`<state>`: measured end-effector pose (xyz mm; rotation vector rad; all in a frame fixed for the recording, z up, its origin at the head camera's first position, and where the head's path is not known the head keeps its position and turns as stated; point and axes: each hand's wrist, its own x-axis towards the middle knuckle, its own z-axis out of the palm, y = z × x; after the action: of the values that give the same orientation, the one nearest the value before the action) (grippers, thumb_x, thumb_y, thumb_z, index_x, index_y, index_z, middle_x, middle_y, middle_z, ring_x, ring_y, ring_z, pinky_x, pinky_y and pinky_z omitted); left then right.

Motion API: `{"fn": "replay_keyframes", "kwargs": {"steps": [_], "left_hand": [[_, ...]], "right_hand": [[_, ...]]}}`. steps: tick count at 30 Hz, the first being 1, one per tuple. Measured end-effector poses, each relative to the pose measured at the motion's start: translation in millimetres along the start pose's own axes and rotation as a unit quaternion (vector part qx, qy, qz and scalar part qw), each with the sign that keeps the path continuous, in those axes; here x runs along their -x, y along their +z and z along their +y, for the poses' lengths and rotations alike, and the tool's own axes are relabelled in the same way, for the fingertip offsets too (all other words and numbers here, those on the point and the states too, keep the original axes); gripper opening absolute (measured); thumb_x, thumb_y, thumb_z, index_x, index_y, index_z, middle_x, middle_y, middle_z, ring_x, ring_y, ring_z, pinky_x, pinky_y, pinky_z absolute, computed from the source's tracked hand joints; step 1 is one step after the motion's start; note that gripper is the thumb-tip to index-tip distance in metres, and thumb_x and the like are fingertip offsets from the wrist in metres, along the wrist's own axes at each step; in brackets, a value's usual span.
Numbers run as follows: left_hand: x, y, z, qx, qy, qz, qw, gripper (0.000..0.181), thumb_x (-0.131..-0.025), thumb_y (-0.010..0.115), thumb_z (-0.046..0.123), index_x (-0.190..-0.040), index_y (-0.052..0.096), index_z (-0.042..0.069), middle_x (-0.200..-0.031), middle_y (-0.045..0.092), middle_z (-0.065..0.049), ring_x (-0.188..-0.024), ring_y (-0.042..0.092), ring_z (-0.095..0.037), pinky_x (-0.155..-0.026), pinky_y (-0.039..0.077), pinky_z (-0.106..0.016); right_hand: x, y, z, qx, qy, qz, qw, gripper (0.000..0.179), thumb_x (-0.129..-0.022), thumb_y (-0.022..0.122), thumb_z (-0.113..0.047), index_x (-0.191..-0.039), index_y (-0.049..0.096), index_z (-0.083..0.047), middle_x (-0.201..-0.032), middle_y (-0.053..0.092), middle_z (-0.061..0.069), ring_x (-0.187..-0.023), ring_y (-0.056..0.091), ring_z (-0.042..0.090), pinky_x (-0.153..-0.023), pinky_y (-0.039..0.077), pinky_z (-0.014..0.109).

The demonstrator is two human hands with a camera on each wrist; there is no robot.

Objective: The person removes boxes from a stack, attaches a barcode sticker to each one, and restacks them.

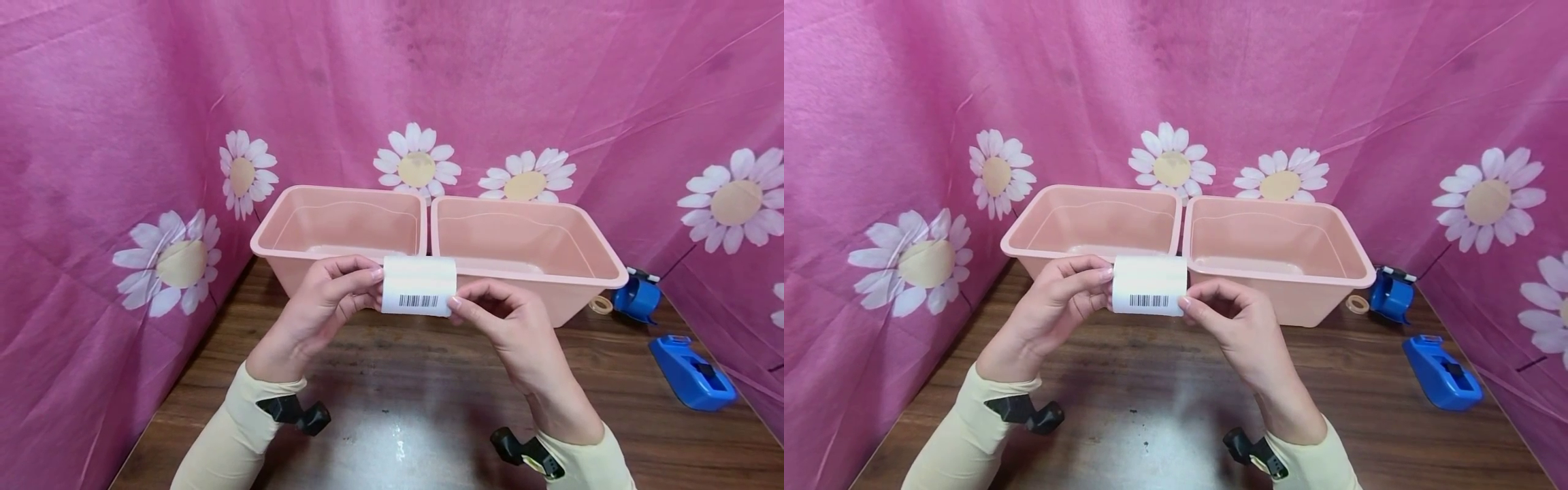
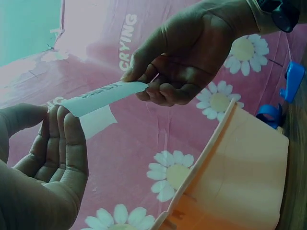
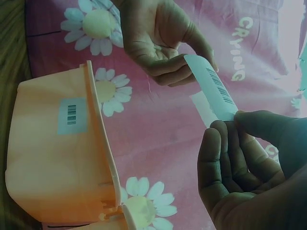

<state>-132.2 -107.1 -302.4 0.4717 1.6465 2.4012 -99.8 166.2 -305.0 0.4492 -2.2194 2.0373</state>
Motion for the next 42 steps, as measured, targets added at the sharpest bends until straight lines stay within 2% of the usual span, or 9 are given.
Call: {"fn": "replay_keyframes", "kwargs": {"steps": [4, 9, 17, 20, 24, 30, 33, 39, 42], "left_hand": [[0.6, -0.7, 0.6, 0.037, -0.028, -0.02, 0.9987, 0.033, -0.108, 0.055, -0.001, -0.096, 0.081, 0.015, -0.084, 0.077, 0.001, -0.077, 0.071, -0.01, -0.073, 0.063, -0.021], [0.9, 0.6, 2.2, 0.082, -0.059, -0.019, 0.9947, 0.034, -0.11, 0.051, 0.001, -0.098, 0.081, 0.013, -0.085, 0.078, 0.001, -0.076, 0.071, -0.009, -0.072, 0.062, -0.019], [-0.2, 0.5, 1.6, 0.08, -0.064, -0.004, 0.9947, 0.03, -0.109, 0.054, 0.001, -0.098, 0.08, 0.012, -0.087, 0.078, -0.001, -0.078, 0.071, -0.01, -0.074, 0.062, -0.019], [-0.3, -0.2, 0.5, 0.066, -0.058, -0.005, 0.9961, 0.03, -0.108, 0.055, 0.001, -0.098, 0.081, 0.013, -0.088, 0.078, 0.0, -0.079, 0.071, -0.01, -0.074, 0.062, -0.02], [1.3, 0.3, 0.0, 0.023, -0.032, -0.011, 0.9992, 0.032, -0.107, 0.057, -0.001, -0.096, 0.083, 0.015, -0.088, 0.078, 0.001, -0.079, 0.072, -0.011, -0.075, 0.063, -0.022], [1.4, 3.8, -1.3, -0.043, 0.009, 0.007, 0.999, 0.031, -0.104, 0.063, -0.003, -0.092, 0.083, 0.018, -0.086, 0.077, 0.003, -0.078, 0.071, -0.012, -0.076, 0.063, -0.025], [0.6, 4.5, -2.2, -0.048, 0.021, 0.016, 0.9985, 0.029, -0.103, 0.064, -0.005, -0.092, 0.082, 0.016, -0.086, 0.078, 0.002, -0.077, 0.072, -0.012, -0.076, 0.064, -0.026], [-1.4, 4.1, -3.2, -0.053, 0.033, 0.033, 0.9975, 0.026, -0.102, 0.065, -0.006, -0.091, 0.081, 0.013, -0.083, 0.077, 0.002, -0.075, 0.072, -0.012, -0.076, 0.065, -0.027], [-1.7, 4.1, -3.6, -0.057, 0.039, 0.035, 0.997, 0.027, -0.102, 0.065, -0.006, -0.09, 0.08, 0.013, -0.082, 0.077, 0.002, -0.074, 0.072, -0.011, -0.075, 0.065, -0.027]], "right_hand": [[0.5, 0.4, -0.1, 0.002, -0.002, 0.003, 1.0, 0.007, -0.101, 0.081, -0.003, -0.105, 0.081, 0.002, -0.088, 0.081, 0.0, -0.08, 0.077, 0.014, -0.076, 0.064, 0.025], [1.1, 1.5, -0.7, 0.006, -0.009, 0.007, 0.9999, 0.007, -0.101, 0.081, -0.003, -0.105, 0.081, 0.003, -0.087, 0.081, 0.001, -0.081, 0.076, 0.013, -0.076, 0.064, 0.024], [2.4, 2.6, -1.7, 0.013, -0.024, 0.017, 0.9995, 0.008, -0.101, 0.081, -0.002, -0.104, 0.08, 0.005, -0.084, 0.08, 0.002, -0.081, 0.075, 0.016, -0.075, 0.062, 0.023], [2.5, 2.6, -2.1, 0.017, -0.023, 0.018, 0.9994, 0.01, -0.101, 0.082, -0.003, -0.105, 0.08, 0.006, -0.085, 0.08, 0.001, -0.081, 0.075, 0.016, -0.075, 0.062, 0.024], [1.8, 2.2, -2.3, 0.025, -0.021, 0.02, 0.9993, 0.011, -0.101, 0.082, -0.004, -0.105, 0.08, 0.006, -0.086, 0.08, 0.001, -0.081, 0.075, 0.014, -0.075, 0.063, 0.024], [-0.1, 1.8, -0.9, 0.022, -0.016, 0.024, 0.9993, 0.012, -0.101, 0.082, -0.004, -0.106, 0.08, 0.007, -0.087, 0.08, 0.0, -0.081, 0.075, 0.015, -0.075, 0.064, 0.024], [-0.7, 1.7, -0.2, 0.025, -0.015, 0.023, 0.9993, 0.013, -0.101, 0.082, -0.003, -0.106, 0.08, 0.008, -0.087, 0.08, -0.001, -0.081, 0.075, 0.014, -0.075, 0.064, 0.024], [0.0, 0.5, 0.3, 0.084, -0.016, 0.011, 0.9963, 0.011, -0.101, 0.083, -0.008, -0.105, 0.082, 0.002, -0.087, 0.081, 0.002, -0.08, 0.074, 0.012, -0.072, 0.061, 0.024], [-0.2, 0.3, 0.3, 0.094, -0.005, 0.009, 0.9955, 0.013, -0.101, 0.084, -0.011, -0.106, 0.082, 0.001, -0.087, 0.081, 0.002, -0.08, 0.074, 0.013, -0.073, 0.061, 0.025]]}}
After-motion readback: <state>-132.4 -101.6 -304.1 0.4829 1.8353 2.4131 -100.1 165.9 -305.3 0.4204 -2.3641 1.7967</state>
